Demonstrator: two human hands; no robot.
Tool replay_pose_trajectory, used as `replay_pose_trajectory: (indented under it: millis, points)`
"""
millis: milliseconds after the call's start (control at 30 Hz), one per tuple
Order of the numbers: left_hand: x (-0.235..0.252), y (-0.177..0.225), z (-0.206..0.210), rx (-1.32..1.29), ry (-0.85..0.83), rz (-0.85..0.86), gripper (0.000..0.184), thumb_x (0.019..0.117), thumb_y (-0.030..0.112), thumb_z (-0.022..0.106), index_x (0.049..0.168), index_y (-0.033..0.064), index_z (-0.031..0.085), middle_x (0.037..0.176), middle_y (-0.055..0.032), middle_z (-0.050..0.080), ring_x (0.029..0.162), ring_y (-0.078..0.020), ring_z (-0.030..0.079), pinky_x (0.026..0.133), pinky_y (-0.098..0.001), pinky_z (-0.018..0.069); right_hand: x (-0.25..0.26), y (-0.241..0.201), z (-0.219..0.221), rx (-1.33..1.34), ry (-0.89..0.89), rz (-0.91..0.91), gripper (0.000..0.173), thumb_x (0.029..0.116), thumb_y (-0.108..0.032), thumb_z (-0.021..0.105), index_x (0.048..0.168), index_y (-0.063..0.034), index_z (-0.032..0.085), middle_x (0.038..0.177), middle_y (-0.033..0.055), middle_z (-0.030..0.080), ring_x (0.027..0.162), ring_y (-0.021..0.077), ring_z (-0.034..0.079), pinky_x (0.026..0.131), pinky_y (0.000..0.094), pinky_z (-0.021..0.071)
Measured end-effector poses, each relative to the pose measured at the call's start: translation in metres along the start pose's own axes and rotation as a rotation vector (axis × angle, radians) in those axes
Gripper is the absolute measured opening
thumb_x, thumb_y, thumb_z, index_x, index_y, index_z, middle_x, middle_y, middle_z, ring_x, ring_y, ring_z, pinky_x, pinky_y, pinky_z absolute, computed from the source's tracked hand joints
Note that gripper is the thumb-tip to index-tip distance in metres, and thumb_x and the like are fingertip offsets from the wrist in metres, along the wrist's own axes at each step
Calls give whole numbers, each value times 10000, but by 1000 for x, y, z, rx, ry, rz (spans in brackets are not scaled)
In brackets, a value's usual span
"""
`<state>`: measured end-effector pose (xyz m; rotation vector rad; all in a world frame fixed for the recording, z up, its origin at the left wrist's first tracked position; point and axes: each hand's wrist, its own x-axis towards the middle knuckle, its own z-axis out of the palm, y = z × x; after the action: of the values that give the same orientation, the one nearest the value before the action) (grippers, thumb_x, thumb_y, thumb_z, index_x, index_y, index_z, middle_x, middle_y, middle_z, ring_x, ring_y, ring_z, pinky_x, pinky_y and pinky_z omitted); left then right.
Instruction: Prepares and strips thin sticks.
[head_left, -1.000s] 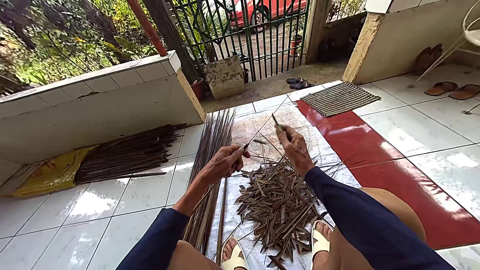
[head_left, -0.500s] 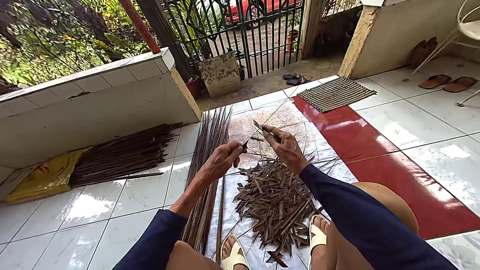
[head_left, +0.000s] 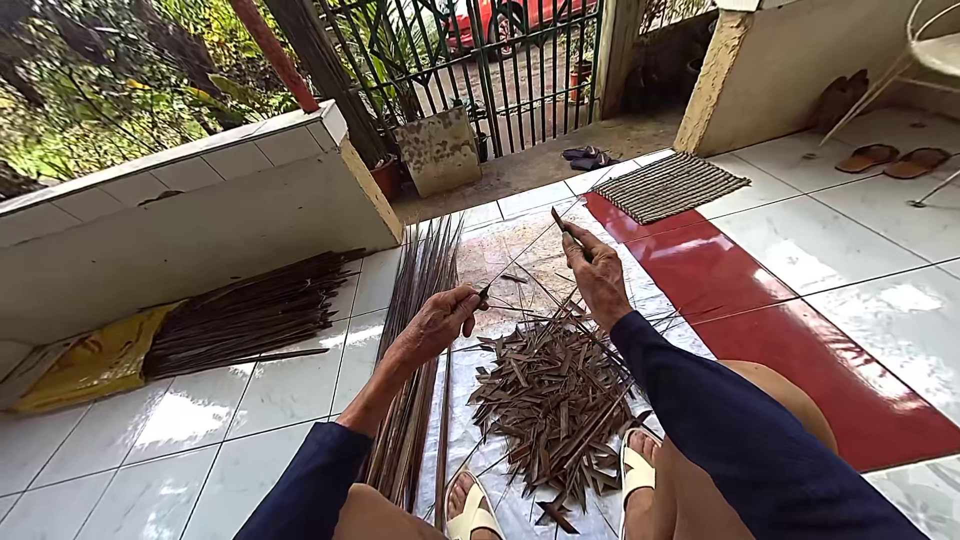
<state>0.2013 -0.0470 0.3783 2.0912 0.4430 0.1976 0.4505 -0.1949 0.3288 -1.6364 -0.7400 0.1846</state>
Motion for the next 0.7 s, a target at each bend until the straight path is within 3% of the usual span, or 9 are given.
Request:
replay_pose_trajectory:
  millis: [133, 233, 367, 500, 567, 700]
  points:
    - [-2, 3, -1, -74, -7, -60, 353, 1133, 260, 393, 1155, 63, 685, 681, -33, 599, 442, -77, 425, 416, -203, 353, -6, 3, 2, 23, -12, 31, 411, 1087, -428, 478, 1373, -184, 645, 829, 65, 607, 679, 201, 538, 652, 430, 465]
    - [-2, 4, -1, -89, 3, -80, 365, 1136, 269, 383, 1170, 61, 681, 681, -37, 598, 438, -77, 428, 407, -200, 355, -21, -2, 13, 4, -163, 54, 454, 1038, -517, 541, 1200, -123, 697, 848, 76, 649, 733, 218, 605, 689, 478, 508]
    - [1, 5, 6, -84, -18, -42, 357, 1135, 271, 386, 1166, 67, 677, 662, -30, 585, 443, -80, 423, 413, -206, 342, -41, -13, 30, 107, -318, -3, 294, 1006, -432, 652, 1114, -168, 725, 781, 17, 632, 622, 137, 543, 571, 334, 459]
    - [5, 9, 16, -77, -45, -34, 325, 1124, 269, 430, 1156, 69, 685, 671, -28, 605, 443, -73, 433, 410, -203, 340, -48, -19, 44, 161, -334, 1, 255, 1012, -386, 659, 1024, -134, 697, 689, 13, 557, 553, 125, 475, 531, 304, 407]
    - [6, 10, 18, -123, -66, -66, 325, 1123, 277, 434, 1183, 65, 673, 694, -40, 625, 438, -77, 454, 405, -201, 368, -45, -20, 45, 137, -318, 13, 241, 1014, -354, 662, 1004, -114, 683, 690, 25, 550, 558, 134, 478, 535, 316, 409]
    - [3, -5, 9, -301, -144, -134, 406, 1130, 309, 394, 1199, 19, 670, 782, -97, 671, 500, -126, 567, 461, -243, 504, -25, -16, 38, 138, -234, -3, 249, 1008, -341, 660, 990, -94, 690, 706, 25, 570, 588, 141, 505, 564, 343, 429]
